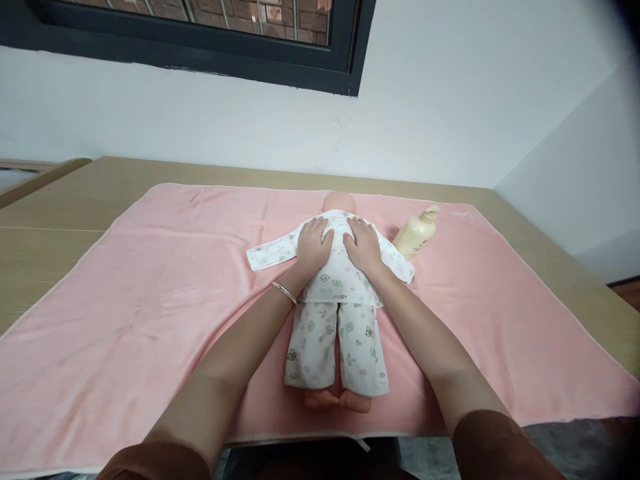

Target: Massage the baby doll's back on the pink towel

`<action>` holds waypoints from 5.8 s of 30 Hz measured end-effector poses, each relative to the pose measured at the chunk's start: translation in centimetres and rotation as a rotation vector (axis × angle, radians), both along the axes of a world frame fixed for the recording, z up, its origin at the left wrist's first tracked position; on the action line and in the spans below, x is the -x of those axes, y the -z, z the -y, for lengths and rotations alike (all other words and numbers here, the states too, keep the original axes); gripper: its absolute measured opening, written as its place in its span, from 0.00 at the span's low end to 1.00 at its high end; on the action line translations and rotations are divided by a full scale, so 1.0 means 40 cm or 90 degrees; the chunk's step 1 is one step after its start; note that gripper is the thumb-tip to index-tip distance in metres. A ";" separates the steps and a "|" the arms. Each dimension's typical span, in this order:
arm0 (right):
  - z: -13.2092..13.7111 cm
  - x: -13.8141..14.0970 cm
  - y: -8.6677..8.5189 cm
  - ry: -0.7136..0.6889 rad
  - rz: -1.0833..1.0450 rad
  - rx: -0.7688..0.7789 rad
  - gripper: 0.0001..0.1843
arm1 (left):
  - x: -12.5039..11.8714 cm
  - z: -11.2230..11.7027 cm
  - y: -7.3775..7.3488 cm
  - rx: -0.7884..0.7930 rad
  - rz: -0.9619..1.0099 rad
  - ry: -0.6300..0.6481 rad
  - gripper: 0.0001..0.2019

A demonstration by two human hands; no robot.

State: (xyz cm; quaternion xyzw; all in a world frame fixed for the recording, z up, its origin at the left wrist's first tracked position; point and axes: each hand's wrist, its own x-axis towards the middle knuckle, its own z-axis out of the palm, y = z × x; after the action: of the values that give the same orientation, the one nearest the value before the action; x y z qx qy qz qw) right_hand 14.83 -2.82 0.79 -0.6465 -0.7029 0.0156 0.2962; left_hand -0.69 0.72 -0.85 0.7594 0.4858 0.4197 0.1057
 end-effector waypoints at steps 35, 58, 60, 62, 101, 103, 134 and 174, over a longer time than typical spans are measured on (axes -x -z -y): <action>0.047 0.026 -0.002 0.056 0.063 -0.092 0.22 | -0.005 0.055 -0.021 -0.137 -0.083 -0.082 0.17; 0.023 0.009 -0.004 -0.019 0.031 -0.064 0.26 | -0.009 0.040 -0.018 -0.103 -0.090 -0.071 0.17; 0.013 0.002 -0.002 -0.050 0.031 -0.045 0.28 | -0.009 0.029 -0.011 -0.106 -0.095 -0.053 0.19; 0.009 -0.001 -0.003 -0.063 0.047 -0.040 0.28 | -0.010 0.025 -0.008 -0.120 -0.103 -0.048 0.20; 0.028 0.012 -0.013 0.006 0.019 0.001 0.29 | -0.008 0.027 -0.017 0.005 -0.058 -0.029 0.22; 0.030 0.013 -0.014 0.010 0.034 -0.006 0.28 | -0.008 0.026 -0.016 0.002 -0.052 -0.031 0.21; 0.046 0.035 -0.017 0.062 0.080 -0.065 0.24 | -0.018 0.050 -0.028 -0.102 -0.113 -0.080 0.15; 0.059 0.035 -0.008 0.083 0.053 -0.086 0.19 | 0.000 0.058 -0.020 -0.134 -0.086 -0.094 0.15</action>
State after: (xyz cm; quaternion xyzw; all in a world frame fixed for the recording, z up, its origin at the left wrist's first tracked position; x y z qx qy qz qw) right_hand 13.45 -5.18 1.13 -0.6694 -0.6705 -0.0778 0.3102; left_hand -0.68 -1.61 -0.03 0.7553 0.4996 0.4225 -0.0387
